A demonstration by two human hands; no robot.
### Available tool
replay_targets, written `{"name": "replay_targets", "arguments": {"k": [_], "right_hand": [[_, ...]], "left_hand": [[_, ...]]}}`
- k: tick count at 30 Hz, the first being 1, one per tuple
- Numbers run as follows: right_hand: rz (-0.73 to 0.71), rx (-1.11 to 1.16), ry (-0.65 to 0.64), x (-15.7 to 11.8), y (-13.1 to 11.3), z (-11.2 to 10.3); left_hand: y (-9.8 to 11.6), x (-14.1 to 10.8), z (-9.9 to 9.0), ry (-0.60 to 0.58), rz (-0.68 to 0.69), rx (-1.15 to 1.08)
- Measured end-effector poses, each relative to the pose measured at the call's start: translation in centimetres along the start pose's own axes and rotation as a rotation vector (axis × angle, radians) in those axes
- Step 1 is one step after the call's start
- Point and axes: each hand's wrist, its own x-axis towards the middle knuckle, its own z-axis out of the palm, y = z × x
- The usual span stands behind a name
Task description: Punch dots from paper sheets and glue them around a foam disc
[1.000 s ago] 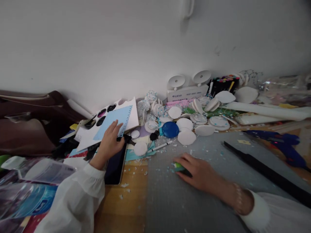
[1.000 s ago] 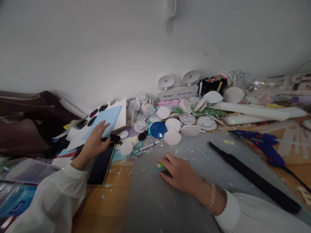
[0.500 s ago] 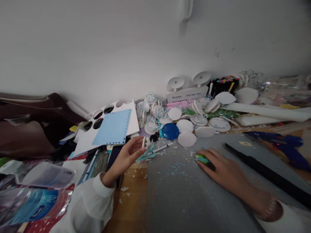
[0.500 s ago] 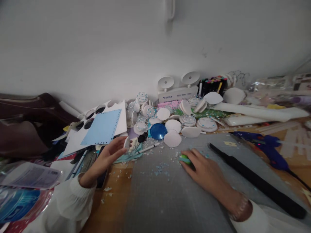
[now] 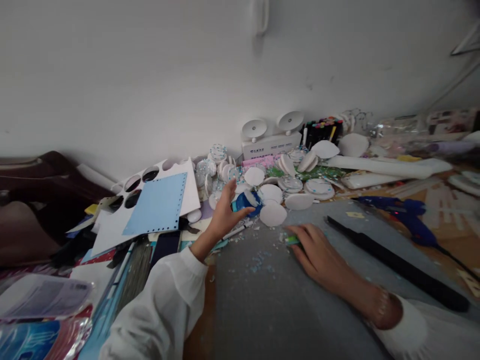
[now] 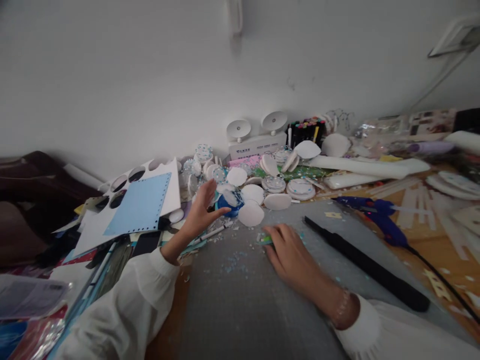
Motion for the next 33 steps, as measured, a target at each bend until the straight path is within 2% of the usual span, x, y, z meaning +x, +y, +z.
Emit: {"name": "replay_targets", "arguments": {"k": [2,5,9,13,16,21,26,29,33], "right_hand": [[-0.011,0.022,0.049,0.0,0.1,0.0],[-0.043,0.059,0.09,0.1,0.1,0.0],[-0.066,0.168,0.129,0.7,0.1,0.0],[-0.073,0.164,0.268,1.7,-0.3,0.0],[-0.171,0.111,0.316,2.5,-1.1,0.1],[-0.403,0.226,0.164,4.8,-4.1,0.4],[-0.5,0.448,-0.198,7.6,-6.7,0.8],[-0.466,0.473,-0.346,8.3,-6.4,1.3],[-0.457,0.365,-0.385,8.3,-4.4,1.6]], "left_hand": [[0.2,-0.7,-1.2,0.038,0.058,0.201],[1.1,-3.4,-4.4,0.066,0.129,0.542],[1.6,-7.3,-8.2,-0.028,0.089,0.691],[0.1,-9.5,-9.7,-0.129,0.072,0.842],[-1.0,-9.7,-10.0,-0.186,0.077,0.929],[-1.4,-9.6,-10.4,-0.26,0.093,1.016],[-1.6,-9.4,-10.6,-0.291,0.116,1.056],[-1.7,-9.3,-10.6,-0.318,0.126,1.064],[-1.6,-9.4,-10.5,-0.361,0.143,1.064]]}}
